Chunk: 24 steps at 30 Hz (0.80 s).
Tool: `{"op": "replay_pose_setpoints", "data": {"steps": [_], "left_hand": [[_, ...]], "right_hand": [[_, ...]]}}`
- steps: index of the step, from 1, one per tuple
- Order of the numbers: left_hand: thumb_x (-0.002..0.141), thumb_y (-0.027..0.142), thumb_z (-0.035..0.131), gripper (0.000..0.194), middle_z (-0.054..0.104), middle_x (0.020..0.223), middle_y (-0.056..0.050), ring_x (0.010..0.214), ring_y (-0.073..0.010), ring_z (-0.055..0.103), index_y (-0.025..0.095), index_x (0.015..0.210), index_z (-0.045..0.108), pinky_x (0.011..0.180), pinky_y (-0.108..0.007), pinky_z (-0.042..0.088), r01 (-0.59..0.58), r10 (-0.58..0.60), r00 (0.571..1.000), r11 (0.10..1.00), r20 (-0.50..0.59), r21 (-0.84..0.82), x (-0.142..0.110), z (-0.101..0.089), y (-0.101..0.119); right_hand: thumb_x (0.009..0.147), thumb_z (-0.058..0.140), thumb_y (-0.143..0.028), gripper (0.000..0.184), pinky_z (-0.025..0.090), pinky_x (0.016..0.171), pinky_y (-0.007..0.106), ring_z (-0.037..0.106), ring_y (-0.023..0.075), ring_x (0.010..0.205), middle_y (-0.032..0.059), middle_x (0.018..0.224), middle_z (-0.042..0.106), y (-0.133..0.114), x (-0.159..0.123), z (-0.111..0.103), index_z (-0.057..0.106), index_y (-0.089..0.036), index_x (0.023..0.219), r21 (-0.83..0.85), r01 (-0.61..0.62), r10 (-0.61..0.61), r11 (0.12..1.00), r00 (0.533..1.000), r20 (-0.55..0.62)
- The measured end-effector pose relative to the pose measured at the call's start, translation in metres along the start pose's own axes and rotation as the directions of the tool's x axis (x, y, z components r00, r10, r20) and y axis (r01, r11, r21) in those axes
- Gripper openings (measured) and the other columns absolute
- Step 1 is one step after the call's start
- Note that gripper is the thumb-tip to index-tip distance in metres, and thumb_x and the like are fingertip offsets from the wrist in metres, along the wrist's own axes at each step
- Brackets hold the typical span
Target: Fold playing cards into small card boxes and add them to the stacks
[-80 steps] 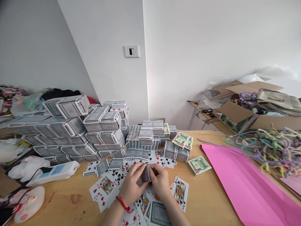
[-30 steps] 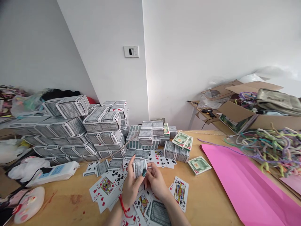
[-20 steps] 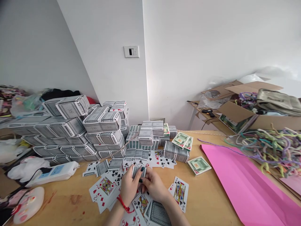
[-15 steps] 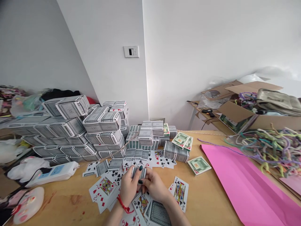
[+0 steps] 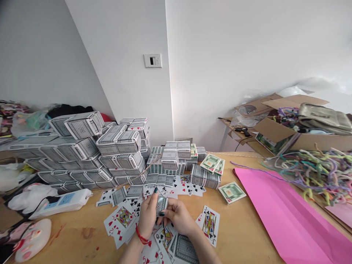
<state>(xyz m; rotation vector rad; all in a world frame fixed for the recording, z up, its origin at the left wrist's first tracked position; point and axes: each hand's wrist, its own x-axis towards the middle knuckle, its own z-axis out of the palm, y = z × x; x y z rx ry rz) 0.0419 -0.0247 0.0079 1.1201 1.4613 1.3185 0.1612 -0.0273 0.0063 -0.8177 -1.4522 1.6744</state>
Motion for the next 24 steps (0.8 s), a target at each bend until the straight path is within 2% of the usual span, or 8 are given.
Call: {"op": "replay_pose_setpoints", "data": {"steps": [4, 7, 12, 15, 17, 24], "left_hand": [[0.076, 0.057, 0.04, 0.047, 0.037, 0.045, 0.005, 0.044, -0.0104, 0.036, 0.02, 0.049, 0.035, 0.045, -0.022, 0.031, -0.025, 0.026, 0.998, 0.999, -0.052, 0.033, 0.0012, -0.0003, 0.0003], [0.076, 0.06, 0.037, 0.048, 0.04, 0.046, 0.004, 0.045, -0.0114, 0.039, 0.019, 0.051, 0.04, 0.046, -0.023, 0.034, -0.073, 0.082, 0.991, 0.994, -0.11, 0.078, 0.0019, -0.001, -0.0001], [0.082, 0.053, 0.032, 0.042, 0.051, 0.052, 0.0, 0.047, -0.0146, 0.047, 0.019, 0.063, 0.049, 0.047, -0.024, 0.038, -0.174, 0.187, 0.981, 0.963, -0.044, 0.206, 0.0022, -0.0024, -0.0032], [0.084, 0.045, 0.03, 0.036, 0.058, 0.058, -0.004, 0.054, -0.0178, 0.055, 0.019, 0.07, 0.052, 0.051, -0.026, 0.04, -0.252, 0.27, 0.963, 0.896, 0.002, 0.365, 0.0024, -0.0034, -0.0069], [0.085, 0.04, 0.03, 0.033, 0.058, 0.056, -0.004, 0.052, -0.0184, 0.056, 0.02, 0.07, 0.051, 0.048, -0.026, 0.037, -0.279, 0.304, 0.952, 0.84, 0.022, 0.465, 0.0025, -0.004, -0.0088], [0.085, 0.037, 0.034, 0.039, 0.05, 0.039, -0.002, 0.037, -0.0155, 0.049, 0.022, 0.051, 0.043, 0.041, -0.026, 0.025, -0.303, 0.375, 0.927, 0.701, 0.028, 0.646, 0.0016, -0.005, -0.0069]], "right_hand": [[0.074, 0.055, -0.047, 0.032, 0.036, 0.043, 0.021, 0.046, 0.0088, 0.04, -0.0023, 0.051, 0.058, 0.0015, 0.001, 0.0011, 0.043, -0.019, 0.067, 0.016, -0.011, 0.012, 1.0, 1.0, -0.026], [0.077, 0.051, -0.048, 0.032, 0.035, 0.042, 0.02, 0.045, 0.0082, 0.041, -0.0017, 0.054, 0.058, 0.0006, 0.0022, 0.002, 0.045, -0.018, 0.067, 0.033, 0.002, 0.001, 0.999, 0.995, -0.095], [0.079, 0.048, -0.049, 0.033, 0.037, 0.045, 0.021, 0.046, 0.0084, 0.044, -0.0013, 0.058, 0.058, -0.0022, 0.0048, 0.0016, 0.049, -0.017, 0.072, 0.036, 0.019, -0.012, 0.999, 0.983, -0.186], [0.077, 0.05, -0.052, 0.034, 0.037, 0.045, 0.021, 0.045, 0.0083, 0.043, -0.0029, 0.056, 0.056, -0.0014, 0.0054, 0.0006, 0.047, -0.018, 0.074, 0.034, -0.004, 0.01, 0.999, 0.98, -0.199], [0.074, 0.053, -0.052, 0.035, 0.037, 0.044, 0.021, 0.045, 0.0081, 0.042, -0.0038, 0.055, 0.055, 0.0003, 0.005, 0.0002, 0.046, -0.018, 0.074, 0.019, -0.021, 0.024, 1.0, 0.98, -0.198], [0.073, 0.054, -0.052, 0.035, 0.029, 0.038, 0.019, 0.041, 0.0068, 0.034, -0.0055, 0.047, 0.053, 0.0018, 0.0032, 0.0003, 0.04, -0.02, 0.07, 0.017, -0.038, 0.04, 0.999, 0.982, -0.182]]}}
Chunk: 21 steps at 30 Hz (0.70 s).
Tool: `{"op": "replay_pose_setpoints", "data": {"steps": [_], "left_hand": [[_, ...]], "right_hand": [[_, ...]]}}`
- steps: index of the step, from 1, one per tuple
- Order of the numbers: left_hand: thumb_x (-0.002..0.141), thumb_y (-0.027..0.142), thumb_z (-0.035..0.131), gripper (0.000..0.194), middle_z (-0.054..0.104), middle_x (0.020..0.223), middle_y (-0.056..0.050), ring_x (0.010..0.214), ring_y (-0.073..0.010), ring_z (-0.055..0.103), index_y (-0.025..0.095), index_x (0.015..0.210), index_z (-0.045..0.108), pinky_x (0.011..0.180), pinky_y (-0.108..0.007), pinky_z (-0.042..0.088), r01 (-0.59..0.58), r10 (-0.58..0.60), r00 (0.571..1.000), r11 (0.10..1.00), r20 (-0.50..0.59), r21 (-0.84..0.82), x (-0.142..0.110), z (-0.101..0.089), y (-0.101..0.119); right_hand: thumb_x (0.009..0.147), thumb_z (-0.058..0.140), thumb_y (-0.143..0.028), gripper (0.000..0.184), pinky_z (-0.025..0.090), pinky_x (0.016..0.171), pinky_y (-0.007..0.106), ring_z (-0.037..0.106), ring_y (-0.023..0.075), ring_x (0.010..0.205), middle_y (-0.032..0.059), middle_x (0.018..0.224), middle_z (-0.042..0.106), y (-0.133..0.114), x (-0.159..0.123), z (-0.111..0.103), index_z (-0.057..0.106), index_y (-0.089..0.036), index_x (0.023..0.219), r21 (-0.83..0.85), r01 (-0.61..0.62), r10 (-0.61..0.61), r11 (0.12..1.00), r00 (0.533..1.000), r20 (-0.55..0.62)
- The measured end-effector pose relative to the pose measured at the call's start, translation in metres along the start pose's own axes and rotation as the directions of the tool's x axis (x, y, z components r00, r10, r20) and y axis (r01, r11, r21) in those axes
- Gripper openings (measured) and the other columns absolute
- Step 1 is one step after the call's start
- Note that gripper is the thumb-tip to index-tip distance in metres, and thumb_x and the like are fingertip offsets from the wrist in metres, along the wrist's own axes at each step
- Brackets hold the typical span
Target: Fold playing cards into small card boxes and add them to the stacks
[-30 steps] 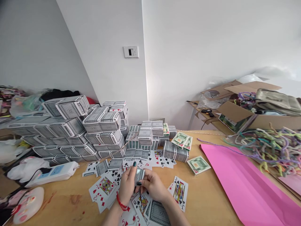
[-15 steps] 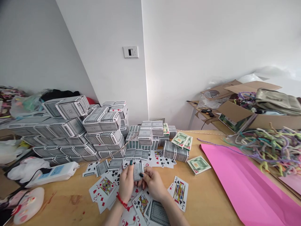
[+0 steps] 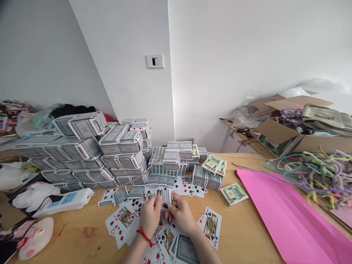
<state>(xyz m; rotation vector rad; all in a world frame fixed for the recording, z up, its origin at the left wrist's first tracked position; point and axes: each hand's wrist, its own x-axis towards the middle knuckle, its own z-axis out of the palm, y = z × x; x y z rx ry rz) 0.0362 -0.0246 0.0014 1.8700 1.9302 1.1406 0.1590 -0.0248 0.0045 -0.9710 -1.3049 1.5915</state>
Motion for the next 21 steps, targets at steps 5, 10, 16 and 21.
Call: {"op": "replay_pose_setpoints", "data": {"steps": [5, 10, 16, 21], "left_hand": [[0.086, 0.034, 0.035, 0.042, 0.049, 0.038, -0.002, 0.036, -0.0133, 0.046, 0.021, 0.046, 0.044, 0.042, -0.024, 0.026, -0.014, 0.013, 1.0, 0.997, -0.023, -0.081, -0.003, -0.001, 0.0], [0.086, 0.026, 0.036, 0.029, 0.059, 0.06, -0.003, 0.057, -0.0157, 0.056, 0.02, 0.062, 0.053, 0.055, -0.025, 0.04, -0.101, 0.108, 0.993, 0.987, 0.045, -0.122, -0.002, -0.007, 0.003], [0.078, 0.018, 0.047, 0.025, 0.056, 0.11, -0.006, 0.108, -0.024, 0.047, 0.023, 0.1, 0.057, 0.088, -0.041, 0.041, -0.32, 0.308, 0.938, 0.946, 0.16, 0.055, -0.002, -0.006, 0.007], [0.08, 0.021, 0.047, 0.03, 0.052, 0.12, -0.004, 0.115, -0.0271, 0.042, 0.028, 0.108, 0.055, 0.089, -0.047, 0.039, -0.373, 0.332, 0.91, 0.917, 0.249, 0.141, -0.006, -0.002, 0.005]], "right_hand": [[0.075, 0.052, -0.052, 0.036, 0.028, 0.039, 0.02, 0.036, 0.0066, 0.035, -0.0063, 0.046, 0.046, 0.0, 0.002, 0.001, 0.047, -0.017, 0.073, 0.033, 0.019, -0.016, 0.999, 0.996, -0.083], [0.077, 0.046, -0.054, 0.038, 0.03, 0.042, 0.023, 0.036, 0.011, 0.042, -0.0058, 0.047, 0.038, 0.0, 0.001, -0.005, 0.053, -0.017, 0.079, -0.133, 0.08, -0.128, 0.988, 0.904, -0.408], [0.076, 0.045, -0.053, 0.05, 0.027, 0.042, 0.023, 0.033, 0.0128, 0.041, -0.0078, 0.046, 0.033, -0.002, -0.001, -0.011, 0.046, -0.014, 0.109, -0.282, 0.014, -0.188, 0.959, 0.778, -0.6], [0.077, 0.045, -0.051, 0.042, 0.027, 0.043, 0.024, 0.031, 0.0127, 0.041, -0.0085, 0.047, 0.029, -0.002, -0.004, -0.013, 0.049, -0.017, 0.1, -0.365, -0.063, -0.232, 0.929, 0.67, -0.705]]}}
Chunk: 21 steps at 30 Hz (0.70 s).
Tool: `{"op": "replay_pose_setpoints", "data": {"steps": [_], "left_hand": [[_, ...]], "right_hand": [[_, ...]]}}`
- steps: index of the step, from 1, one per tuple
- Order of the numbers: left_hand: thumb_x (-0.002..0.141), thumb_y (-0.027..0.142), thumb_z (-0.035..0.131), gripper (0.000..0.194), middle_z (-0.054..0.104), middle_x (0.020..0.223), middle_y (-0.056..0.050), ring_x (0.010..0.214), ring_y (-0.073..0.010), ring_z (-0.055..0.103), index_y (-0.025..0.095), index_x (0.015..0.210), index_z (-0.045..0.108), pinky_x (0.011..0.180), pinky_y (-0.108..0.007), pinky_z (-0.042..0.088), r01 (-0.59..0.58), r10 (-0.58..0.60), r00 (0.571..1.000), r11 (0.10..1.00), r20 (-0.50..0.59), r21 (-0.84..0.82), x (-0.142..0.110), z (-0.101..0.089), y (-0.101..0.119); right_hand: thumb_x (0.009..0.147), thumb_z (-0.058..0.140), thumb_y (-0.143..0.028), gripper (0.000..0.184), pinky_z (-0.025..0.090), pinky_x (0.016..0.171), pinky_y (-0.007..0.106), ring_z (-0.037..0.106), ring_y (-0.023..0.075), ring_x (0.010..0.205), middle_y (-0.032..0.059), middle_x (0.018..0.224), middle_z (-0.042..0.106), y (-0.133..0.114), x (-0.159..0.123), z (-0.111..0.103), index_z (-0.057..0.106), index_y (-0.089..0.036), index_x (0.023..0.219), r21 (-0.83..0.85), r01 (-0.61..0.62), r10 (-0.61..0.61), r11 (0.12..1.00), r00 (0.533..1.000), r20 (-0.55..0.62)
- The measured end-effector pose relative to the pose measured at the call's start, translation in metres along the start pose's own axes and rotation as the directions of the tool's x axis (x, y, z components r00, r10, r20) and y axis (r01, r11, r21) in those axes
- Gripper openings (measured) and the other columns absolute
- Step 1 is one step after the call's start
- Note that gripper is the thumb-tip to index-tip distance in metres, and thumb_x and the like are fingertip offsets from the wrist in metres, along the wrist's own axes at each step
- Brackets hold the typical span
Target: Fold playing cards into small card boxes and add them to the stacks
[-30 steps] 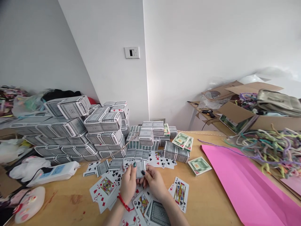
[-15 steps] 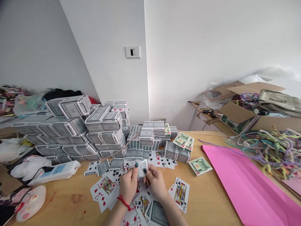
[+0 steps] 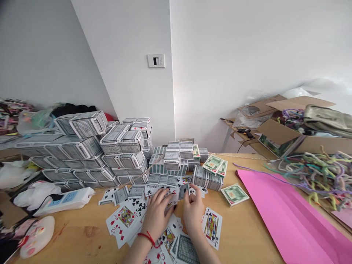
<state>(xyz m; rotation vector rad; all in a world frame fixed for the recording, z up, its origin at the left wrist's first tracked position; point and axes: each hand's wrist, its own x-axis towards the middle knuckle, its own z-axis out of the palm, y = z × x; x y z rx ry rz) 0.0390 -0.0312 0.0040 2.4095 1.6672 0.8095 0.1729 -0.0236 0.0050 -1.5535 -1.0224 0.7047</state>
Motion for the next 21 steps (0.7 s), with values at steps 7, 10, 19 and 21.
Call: {"op": "replay_pose_setpoints", "data": {"steps": [7, 10, 19, 21], "left_hand": [[0.077, 0.031, 0.053, 0.036, 0.051, 0.12, -0.006, 0.113, -0.0293, 0.041, 0.027, 0.113, 0.053, 0.09, -0.05, 0.036, 0.056, -0.053, 0.997, 0.997, -0.061, 0.047, 0.0, 0.0, -0.001], [0.077, 0.027, 0.053, 0.034, 0.051, 0.122, -0.007, 0.114, -0.0293, 0.041, 0.027, 0.111, 0.054, 0.091, -0.051, 0.032, 0.049, -0.046, 0.998, 0.996, -0.041, 0.081, 0.0, 0.001, -0.001], [0.073, 0.01, 0.051, 0.028, 0.062, 0.1, -0.004, 0.096, -0.0248, 0.052, 0.026, 0.094, 0.062, 0.081, -0.043, 0.04, 0.031, -0.03, 0.998, 0.999, -0.058, 0.026, 0.003, -0.009, -0.001], [0.073, 0.008, 0.049, 0.028, 0.062, 0.097, -0.004, 0.093, -0.0238, 0.053, 0.025, 0.092, 0.062, 0.079, -0.04, 0.043, 0.038, -0.038, 0.998, 0.999, -0.053, -0.001, 0.004, -0.01, -0.001]], "right_hand": [[0.081, 0.038, -0.051, 0.037, 0.027, 0.042, 0.024, 0.034, 0.0133, 0.042, -0.0056, 0.049, 0.036, 0.0, -0.003, -0.002, 0.05, -0.018, 0.094, -0.001, 0.051, -0.051, 0.999, 0.999, -0.015], [0.081, 0.04, -0.049, 0.033, 0.03, 0.045, 0.023, 0.037, 0.0128, 0.043, -0.0051, 0.048, 0.037, 0.0, -0.007, 0.001, 0.053, -0.019, 0.083, -0.038, 0.166, -0.158, 0.985, 0.975, 0.158], [0.087, 0.027, -0.049, 0.044, 0.034, 0.05, 0.023, 0.048, 0.0135, 0.047, -0.0005, 0.05, 0.052, 0.0, -0.009, 0.005, 0.046, -0.021, 0.059, -0.066, 0.274, -0.194, 0.96, 0.812, 0.55], [0.088, 0.024, -0.049, 0.044, 0.034, 0.051, 0.023, 0.048, 0.0139, 0.048, -0.0002, 0.051, 0.052, 0.0, -0.007, 0.005, 0.046, -0.021, 0.061, -0.07, 0.283, -0.196, 0.956, 0.802, 0.564]]}}
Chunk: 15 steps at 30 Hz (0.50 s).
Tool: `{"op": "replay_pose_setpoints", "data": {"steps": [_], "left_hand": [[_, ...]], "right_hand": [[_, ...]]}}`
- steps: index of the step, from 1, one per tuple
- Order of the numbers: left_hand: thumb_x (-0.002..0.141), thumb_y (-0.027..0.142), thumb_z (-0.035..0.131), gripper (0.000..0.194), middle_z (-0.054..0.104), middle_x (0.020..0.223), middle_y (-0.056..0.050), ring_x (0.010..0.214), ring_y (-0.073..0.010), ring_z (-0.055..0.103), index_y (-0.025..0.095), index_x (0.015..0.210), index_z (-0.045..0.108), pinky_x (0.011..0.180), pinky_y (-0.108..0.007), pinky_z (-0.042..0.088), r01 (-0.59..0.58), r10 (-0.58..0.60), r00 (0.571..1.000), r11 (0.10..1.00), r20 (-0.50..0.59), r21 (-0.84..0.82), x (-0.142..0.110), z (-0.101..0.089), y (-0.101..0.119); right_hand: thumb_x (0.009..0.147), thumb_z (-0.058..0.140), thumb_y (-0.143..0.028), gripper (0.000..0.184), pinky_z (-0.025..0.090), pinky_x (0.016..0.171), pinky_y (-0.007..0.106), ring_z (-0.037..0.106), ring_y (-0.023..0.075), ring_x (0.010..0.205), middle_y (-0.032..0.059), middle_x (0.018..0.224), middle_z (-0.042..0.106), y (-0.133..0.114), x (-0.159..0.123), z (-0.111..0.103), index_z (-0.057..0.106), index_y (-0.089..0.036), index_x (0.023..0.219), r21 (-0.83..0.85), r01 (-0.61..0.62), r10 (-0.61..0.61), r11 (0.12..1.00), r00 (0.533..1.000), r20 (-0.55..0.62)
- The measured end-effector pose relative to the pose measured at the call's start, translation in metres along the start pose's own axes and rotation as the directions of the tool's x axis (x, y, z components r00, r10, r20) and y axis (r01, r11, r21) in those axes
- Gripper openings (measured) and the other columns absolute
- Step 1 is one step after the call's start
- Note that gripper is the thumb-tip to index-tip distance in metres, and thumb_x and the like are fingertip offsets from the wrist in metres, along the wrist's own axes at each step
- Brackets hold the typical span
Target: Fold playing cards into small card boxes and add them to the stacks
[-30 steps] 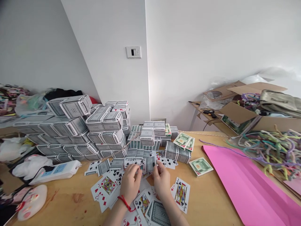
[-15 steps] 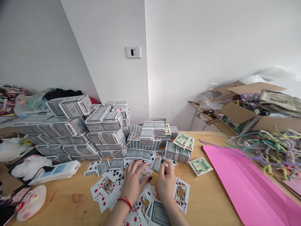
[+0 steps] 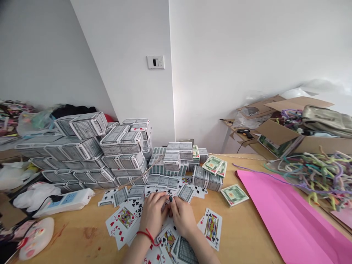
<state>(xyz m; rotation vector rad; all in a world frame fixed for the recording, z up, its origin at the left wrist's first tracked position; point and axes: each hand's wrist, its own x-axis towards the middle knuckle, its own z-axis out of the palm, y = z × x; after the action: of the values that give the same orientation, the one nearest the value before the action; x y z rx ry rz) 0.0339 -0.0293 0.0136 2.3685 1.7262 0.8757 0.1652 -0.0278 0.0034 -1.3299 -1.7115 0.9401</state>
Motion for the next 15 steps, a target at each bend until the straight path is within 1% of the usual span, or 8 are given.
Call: {"op": "replay_pose_setpoints", "data": {"steps": [4, 8, 11, 13, 14, 15], "left_hand": [[0.077, 0.012, 0.046, 0.023, 0.06, 0.094, -0.004, 0.088, -0.0213, 0.054, 0.024, 0.09, 0.062, 0.075, -0.034, 0.046, 0.014, -0.015, 1.0, 0.999, -0.007, -0.048, 0.0, 0.003, -0.003], [0.079, 0.015, 0.042, 0.024, 0.058, 0.091, -0.004, 0.078, -0.0185, 0.057, 0.024, 0.094, 0.06, 0.067, -0.031, 0.048, 0.069, -0.065, 0.997, 0.991, 0.04, -0.11, -0.002, 0.006, -0.005], [0.079, 0.015, 0.04, 0.027, 0.058, 0.092, -0.005, 0.076, -0.0182, 0.058, 0.024, 0.096, 0.06, 0.066, -0.03, 0.047, 0.118, -0.103, 0.99, 0.976, 0.091, -0.18, -0.002, 0.006, -0.006], [0.079, 0.015, 0.04, 0.027, 0.059, 0.09, -0.006, 0.074, -0.0184, 0.059, 0.024, 0.093, 0.061, 0.064, -0.03, 0.047, 0.159, -0.137, 0.985, 0.955, 0.104, -0.251, 0.0, 0.005, -0.008], [0.078, 0.015, 0.04, 0.026, 0.059, 0.088, -0.006, 0.071, -0.0181, 0.059, 0.024, 0.091, 0.062, 0.063, -0.031, 0.048, 0.186, -0.163, 0.982, 0.938, 0.099, -0.292, 0.002, 0.005, -0.01], [0.076, 0.016, 0.041, 0.026, 0.06, 0.085, -0.006, 0.068, -0.0178, 0.058, 0.023, 0.088, 0.063, 0.062, -0.031, 0.048, 0.214, -0.196, 0.977, 0.917, 0.087, -0.336, 0.003, 0.005, -0.012]], "right_hand": [[0.087, 0.031, -0.045, 0.038, 0.034, 0.053, 0.023, 0.049, 0.0152, 0.056, 0.0008, 0.059, 0.052, 0.0, 0.002, -0.002, 0.046, -0.021, 0.062, -0.067, 0.025, -0.029, 0.997, 0.998, -0.047], [0.087, 0.033, -0.041, 0.033, 0.036, 0.06, 0.024, 0.053, 0.0169, 0.067, 0.0028, 0.07, 0.057, 0.0, 0.003, -0.003, 0.053, -0.021, 0.071, -0.089, 0.088, -0.087, 0.992, 0.996, 0.013], [0.086, 0.037, -0.044, 0.032, 0.037, 0.06, 0.024, 0.052, 0.0165, 0.066, 0.0029, 0.072, 0.057, 0.002, 0.004, -0.003, 0.055, -0.02, 0.076, -0.095, 0.104, -0.099, 0.99, 0.993, 0.059], [0.08, 0.047, -0.049, 0.03, 0.037, 0.058, 0.024, 0.049, 0.0158, 0.063, 0.0022, 0.072, 0.056, 0.002, 0.004, -0.004, 0.055, -0.02, 0.08, -0.106, 0.123, -0.111, 0.987, 0.988, 0.11], [0.074, 0.054, -0.051, 0.033, 0.037, 0.058, 0.025, 0.048, 0.0159, 0.063, 0.0021, 0.073, 0.056, 0.001, 0.003, -0.006, 0.056, -0.02, 0.084, -0.114, 0.138, -0.12, 0.984, 0.982, 0.147], [0.067, 0.061, -0.052, 0.04, 0.038, 0.06, 0.025, 0.049, 0.0167, 0.066, 0.0025, 0.077, 0.056, -0.001, 0.002, -0.008, 0.055, -0.02, 0.091, -0.124, 0.157, -0.132, 0.98, 0.973, 0.19]]}}
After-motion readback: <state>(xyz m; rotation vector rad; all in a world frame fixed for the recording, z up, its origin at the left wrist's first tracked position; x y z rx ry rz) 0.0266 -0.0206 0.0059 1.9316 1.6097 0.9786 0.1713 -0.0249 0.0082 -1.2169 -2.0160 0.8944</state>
